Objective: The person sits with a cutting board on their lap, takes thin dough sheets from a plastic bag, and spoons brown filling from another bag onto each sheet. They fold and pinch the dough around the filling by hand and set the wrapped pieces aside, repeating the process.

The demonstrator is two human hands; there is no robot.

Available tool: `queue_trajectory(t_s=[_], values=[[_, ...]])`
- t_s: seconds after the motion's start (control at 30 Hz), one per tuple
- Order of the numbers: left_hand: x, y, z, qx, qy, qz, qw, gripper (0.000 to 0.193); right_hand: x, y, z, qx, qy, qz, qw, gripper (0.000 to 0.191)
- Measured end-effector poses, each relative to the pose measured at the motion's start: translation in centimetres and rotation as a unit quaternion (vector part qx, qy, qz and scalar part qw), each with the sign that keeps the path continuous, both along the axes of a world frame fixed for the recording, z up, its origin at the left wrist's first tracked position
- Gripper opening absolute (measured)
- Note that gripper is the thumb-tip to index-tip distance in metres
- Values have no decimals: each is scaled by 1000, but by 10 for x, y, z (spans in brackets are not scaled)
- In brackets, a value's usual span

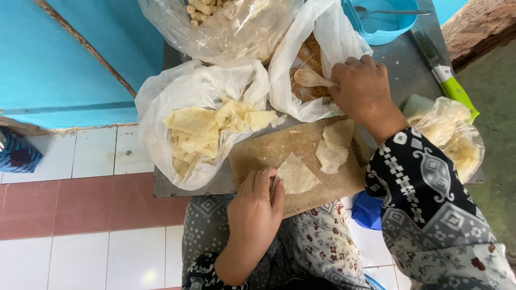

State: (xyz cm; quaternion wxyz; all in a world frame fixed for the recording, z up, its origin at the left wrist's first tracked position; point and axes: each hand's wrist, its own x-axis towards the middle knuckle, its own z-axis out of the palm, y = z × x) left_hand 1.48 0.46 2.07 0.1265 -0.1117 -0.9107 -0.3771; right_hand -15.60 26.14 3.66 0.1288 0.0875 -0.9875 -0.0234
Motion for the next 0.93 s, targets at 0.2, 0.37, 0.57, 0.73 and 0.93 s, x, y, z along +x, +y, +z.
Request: queue_trajectory(t_s=[0.2, 0.37, 0.57, 0.73, 0.93], values=[[2, -2, -2, -18, -2, 10, 1000, 16, 17, 2, 13, -84, 69, 69, 992, 12], [4, -2, 2, -60, 14, 28, 998, 17, 13, -1, 14, -176, 23, 107, 978, 10], [3, -1, 3, -53, 41, 9, 998, 11, -7, 20, -2, -386, -70, 60, 918, 13], [3, -1, -1, 4, 52, 1, 999, 9, -4, 41, -10, -535, -72, 39, 841, 14], [4, -5, -10, 85, 5, -11, 996, 12, 34, 50, 0, -625, -153, 33, 765, 17]])
